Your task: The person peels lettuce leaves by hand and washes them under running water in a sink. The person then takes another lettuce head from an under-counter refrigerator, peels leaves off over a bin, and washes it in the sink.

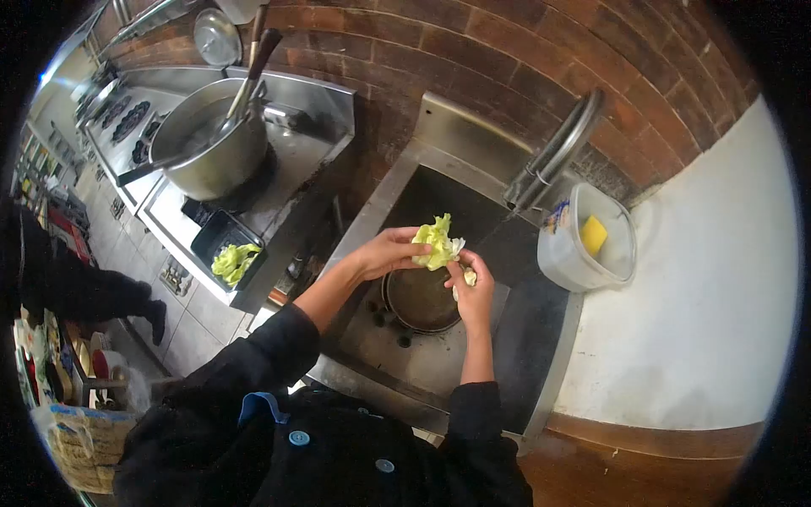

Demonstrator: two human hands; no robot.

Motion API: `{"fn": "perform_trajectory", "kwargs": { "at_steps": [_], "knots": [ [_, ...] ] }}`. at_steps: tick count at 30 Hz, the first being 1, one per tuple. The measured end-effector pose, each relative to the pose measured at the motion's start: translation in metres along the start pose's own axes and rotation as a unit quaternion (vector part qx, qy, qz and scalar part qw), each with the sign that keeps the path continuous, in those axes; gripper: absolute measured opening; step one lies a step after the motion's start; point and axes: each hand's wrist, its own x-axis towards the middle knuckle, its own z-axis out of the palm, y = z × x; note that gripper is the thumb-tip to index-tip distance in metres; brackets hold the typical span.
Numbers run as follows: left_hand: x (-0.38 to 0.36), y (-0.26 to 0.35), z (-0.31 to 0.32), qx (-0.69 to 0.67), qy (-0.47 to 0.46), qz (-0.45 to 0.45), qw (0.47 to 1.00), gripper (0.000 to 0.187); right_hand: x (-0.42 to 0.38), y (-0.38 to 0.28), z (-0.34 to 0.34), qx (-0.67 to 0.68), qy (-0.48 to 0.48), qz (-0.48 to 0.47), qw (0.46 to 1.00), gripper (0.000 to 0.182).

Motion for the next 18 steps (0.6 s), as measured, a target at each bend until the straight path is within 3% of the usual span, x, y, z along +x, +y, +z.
{"fn": "perform_trajectory", "kwargs": {
  "at_steps": [2, 5, 8, 13, 15, 17, 18],
  "knots": [
    [0.012, -0.004, 0.006, -0.02, -0.019, -0.009, 1.0, 0.043, 0.004, 0.006, -0.016, 0.008, 0.011, 0.007, 1.0, 0.021],
    [0.028, -0.006, 0.014, -0.056, -0.008, 0.024, 0.998, 0.046, 0.008, 0.01, -0.033, 0.134, 0.017, 0.043, 0.99, 0.019],
    [0.052, -0.026, 0.006, -0.094, -0.03, 0.003, 0.995, 0.04, 0.015, 0.014, -0.039, 0.215, 0.042, 0.088, 0.972, 0.017],
    [0.086, -0.049, 0.011, -0.158, -0.078, 0.004, 0.984, 0.033, 0.037, 0.025, -0.047, 0.132, 0.093, 0.033, 0.986, 0.014],
    [0.101, -0.058, 0.016, -0.061, 0.08, 0.001, 0.995, 0.035, 0.046, 0.032, -0.051, 0.082, 0.106, 0.026, 0.991, 0.016],
    [0.11, -0.069, 0.013, -0.106, 0.071, -0.01, 0.992, 0.046, 0.054, 0.049, -0.052, -0.004, 0.147, -0.087, 0.985, 0.015],
    [0.103, -0.066, 0.025, -0.137, 0.076, -0.023, 0.987, 0.052, 0.055, 0.058, -0.051, -0.003, 0.148, -0.086, 0.985, 0.015]
  ]
}}
